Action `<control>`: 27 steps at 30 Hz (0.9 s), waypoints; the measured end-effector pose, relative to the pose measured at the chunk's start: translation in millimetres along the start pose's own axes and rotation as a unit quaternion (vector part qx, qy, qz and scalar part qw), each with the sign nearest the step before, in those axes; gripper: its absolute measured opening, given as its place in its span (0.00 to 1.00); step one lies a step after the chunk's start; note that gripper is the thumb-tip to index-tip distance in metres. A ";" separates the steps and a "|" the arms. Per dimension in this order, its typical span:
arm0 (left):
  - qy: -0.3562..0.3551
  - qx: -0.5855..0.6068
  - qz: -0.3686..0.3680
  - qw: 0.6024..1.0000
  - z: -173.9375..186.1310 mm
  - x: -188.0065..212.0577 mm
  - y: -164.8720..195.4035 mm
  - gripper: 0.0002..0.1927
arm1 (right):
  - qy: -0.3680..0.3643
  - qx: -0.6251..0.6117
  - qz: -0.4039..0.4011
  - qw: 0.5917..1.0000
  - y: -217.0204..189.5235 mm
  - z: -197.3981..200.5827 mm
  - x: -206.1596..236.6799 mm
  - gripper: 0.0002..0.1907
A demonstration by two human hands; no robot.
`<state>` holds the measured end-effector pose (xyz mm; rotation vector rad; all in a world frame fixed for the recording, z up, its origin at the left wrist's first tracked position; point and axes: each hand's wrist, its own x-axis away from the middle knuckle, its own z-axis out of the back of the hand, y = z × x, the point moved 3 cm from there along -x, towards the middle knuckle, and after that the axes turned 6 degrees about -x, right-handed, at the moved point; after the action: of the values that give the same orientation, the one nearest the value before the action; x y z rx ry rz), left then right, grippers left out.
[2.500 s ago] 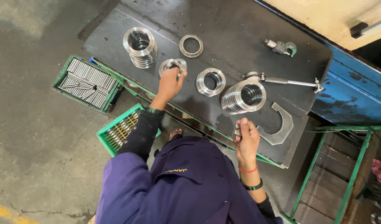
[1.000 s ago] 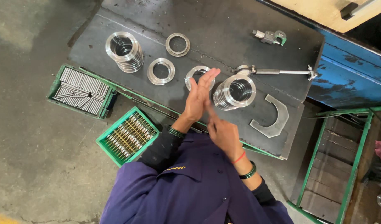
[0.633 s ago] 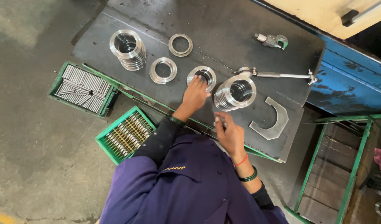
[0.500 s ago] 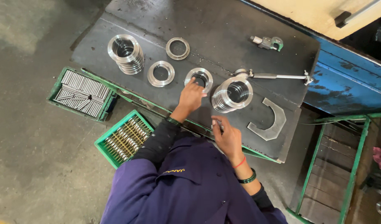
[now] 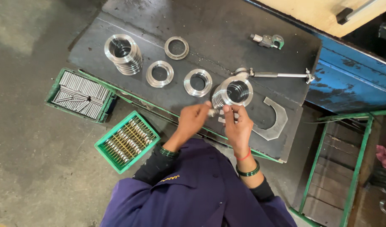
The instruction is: The person measures machined metal rings with a micrometer caliper at a workbench, then stacks the measured rings and places them into a green slotted crate. Earlier the person reaches into a lathe machine to retrieve a part.
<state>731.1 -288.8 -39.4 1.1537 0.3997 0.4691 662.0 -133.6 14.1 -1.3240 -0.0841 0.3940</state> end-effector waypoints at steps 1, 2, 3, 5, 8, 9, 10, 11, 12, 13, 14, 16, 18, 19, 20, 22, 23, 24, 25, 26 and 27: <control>-0.007 -0.023 -0.027 0.999 -3.2 6.6 6.4 0.23 | 0.001 0.022 0.036 0.999 -3.8 0.7 0.7 0.10; -0.014 -0.027 -0.048 0.998 -4.4 10.6 11.2 0.22 | 0.000 0.044 0.073 0.996 -7.0 0.7 2.1 0.11; -0.019 -0.033 -0.070 0.997 -4.9 13.5 15.4 0.20 | 0.005 0.060 0.093 0.994 -8.6 0.4 4.0 0.11; -0.034 -0.039 -0.090 0.995 -3.9 15.4 19.9 0.18 | 0.013 0.090 0.130 0.987 -10.0 -0.9 9.3 0.12; -0.053 -0.029 -0.084 0.995 -2.1 14.6 20.2 0.17 | 0.002 0.041 0.144 0.989 -6.0 -0.6 9.9 0.13; -0.053 -0.020 -0.074 0.996 -1.4 14.6 18.8 0.18 | 0.004 -0.005 0.083 0.997 -0.6 1.8 7.8 0.13; -0.055 -0.011 -0.062 0.996 -0.7 15.0 16.6 0.18 | 0.006 -0.051 0.020 0.998 4.8 5.9 7.0 0.13; -0.070 0.041 -0.038 0.996 -0.9 15.9 13.5 0.19 | 0.008 -0.096 -0.044 0.994 10.0 9.6 7.8 0.13; -0.082 0.094 -0.014 0.992 -0.7 16.7 9.8 0.20 | 0.012 -0.115 -0.052 0.992 11.6 12.9 8.4 0.14; -0.095 0.146 0.009 0.985 -1.0 17.8 5.9 0.21 | 0.017 -0.134 -0.059 0.989 12.8 15.8 9.5 0.14; -0.119 0.152 0.003 0.981 -2.1 19.3 3.6 0.21 | 0.023 -0.154 -0.065 0.986 13.6 17.7 11.1 0.15; -0.165 0.166 -0.007 0.972 -6.0 23.4 -1.1 0.22 | 0.048 -0.141 -0.068 0.987 14.3 21.4 16.4 0.16; -0.184 0.245 0.021 0.952 -11.5 26.9 -7.4 0.23 | 0.056 -0.131 -0.063 0.988 14.8 23.2 19.6 0.16; -0.192 0.286 0.035 0.938 -15.3 28.6 -10.3 0.24 | 0.051 -0.126 -0.055 0.989 15.5 25.7 19.8 0.16; -0.174 0.299 0.028 0.938 -16.6 28.9 -13.3 0.24 | 0.047 -0.122 -0.047 0.990 17.1 27.3 19.4 0.16; -0.141 0.321 0.011 0.936 -19.1 28.3 -18.9 0.23 | 0.047 -0.160 -0.081 0.983 26.9 31.0 15.4 0.15; -0.115 0.344 0.017 0.932 -19.4 27.6 -22.3 0.23 | 0.046 -0.178 -0.097 0.978 33.0 33.0 13.3 0.15; -0.088 0.368 0.022 0.925 -19.7 27.5 -24.7 0.23 | -0.002 -0.160 -0.080 0.984 37.0 35.5 11.5 0.13; -0.062 0.390 0.025 0.919 -19.5 27.6 -26.0 0.23 | -0.048 -0.143 -0.063 0.987 40.9 37.1 11.3 0.12; -0.066 0.412 0.010 0.909 -18.8 27.9 -24.6 0.23 | -0.092 -0.125 -0.046 0.987 45.0 35.4 13.2 0.11; -0.067 0.437 -0.003 0.897 -17.6 28.7 -21.8 0.23 | -0.125 -0.138 -0.075 0.980 51.5 31.1 16.9 0.10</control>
<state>749.0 -266.7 -67.7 2.0445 0.5117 0.1847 657.0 -89.6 -29.9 -1.5247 -0.4613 0.4298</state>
